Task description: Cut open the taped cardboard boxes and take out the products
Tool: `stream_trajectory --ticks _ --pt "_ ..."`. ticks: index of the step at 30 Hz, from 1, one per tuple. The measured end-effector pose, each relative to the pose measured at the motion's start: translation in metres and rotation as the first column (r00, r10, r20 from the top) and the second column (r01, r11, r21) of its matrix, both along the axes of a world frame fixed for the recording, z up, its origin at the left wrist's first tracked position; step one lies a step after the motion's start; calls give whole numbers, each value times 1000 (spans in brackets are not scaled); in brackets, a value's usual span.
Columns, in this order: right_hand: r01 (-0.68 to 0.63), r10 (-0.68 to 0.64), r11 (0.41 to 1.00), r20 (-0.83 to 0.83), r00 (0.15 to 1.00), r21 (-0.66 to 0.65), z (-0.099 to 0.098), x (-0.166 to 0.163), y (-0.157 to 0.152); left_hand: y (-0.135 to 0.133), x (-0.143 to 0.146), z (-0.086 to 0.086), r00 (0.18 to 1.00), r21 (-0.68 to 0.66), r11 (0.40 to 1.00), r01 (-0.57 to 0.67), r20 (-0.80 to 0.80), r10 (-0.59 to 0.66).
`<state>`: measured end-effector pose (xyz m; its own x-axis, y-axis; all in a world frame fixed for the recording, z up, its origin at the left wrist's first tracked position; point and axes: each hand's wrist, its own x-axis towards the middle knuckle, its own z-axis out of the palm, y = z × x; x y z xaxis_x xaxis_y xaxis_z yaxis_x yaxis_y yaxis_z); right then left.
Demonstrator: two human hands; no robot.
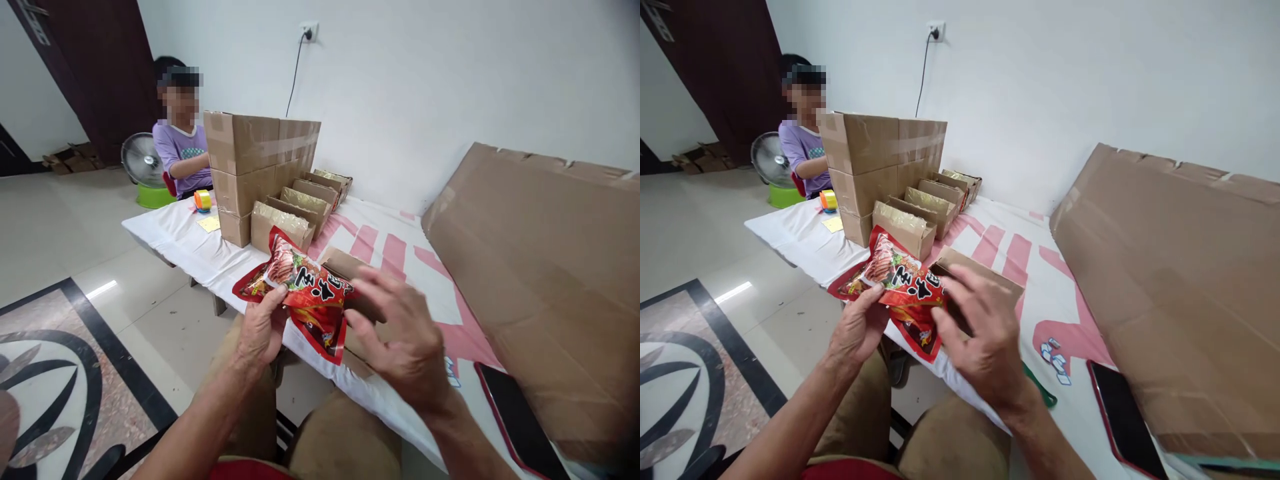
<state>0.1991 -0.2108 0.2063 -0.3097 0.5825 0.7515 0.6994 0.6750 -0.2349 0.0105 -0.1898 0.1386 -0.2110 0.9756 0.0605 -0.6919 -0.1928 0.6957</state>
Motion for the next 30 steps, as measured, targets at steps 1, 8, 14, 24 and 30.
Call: stream_trajectory --ticks 1,8,14,24,30 --pt "25 -36 994 -101 994 -109 -1 10 1 -1 -4 -1 1000 -4 1000 4 21 -4" --pt "-528 -94 607 -714 694 -593 -18 13 -2 -12 -6 14 984 111 979 171 25 -175" --pt "-452 -180 826 -918 354 -336 -1 -13 1 -18 -4 31 954 125 947 295 20 -300" --pt "-583 111 645 -694 711 -494 -17 4 -35 -11 -26 44 924 111 924 365 -165 -345" --pt "-616 70 481 -673 736 -624 37 54 -18 -20 -45 61 527 105 775 623 -789 -317"
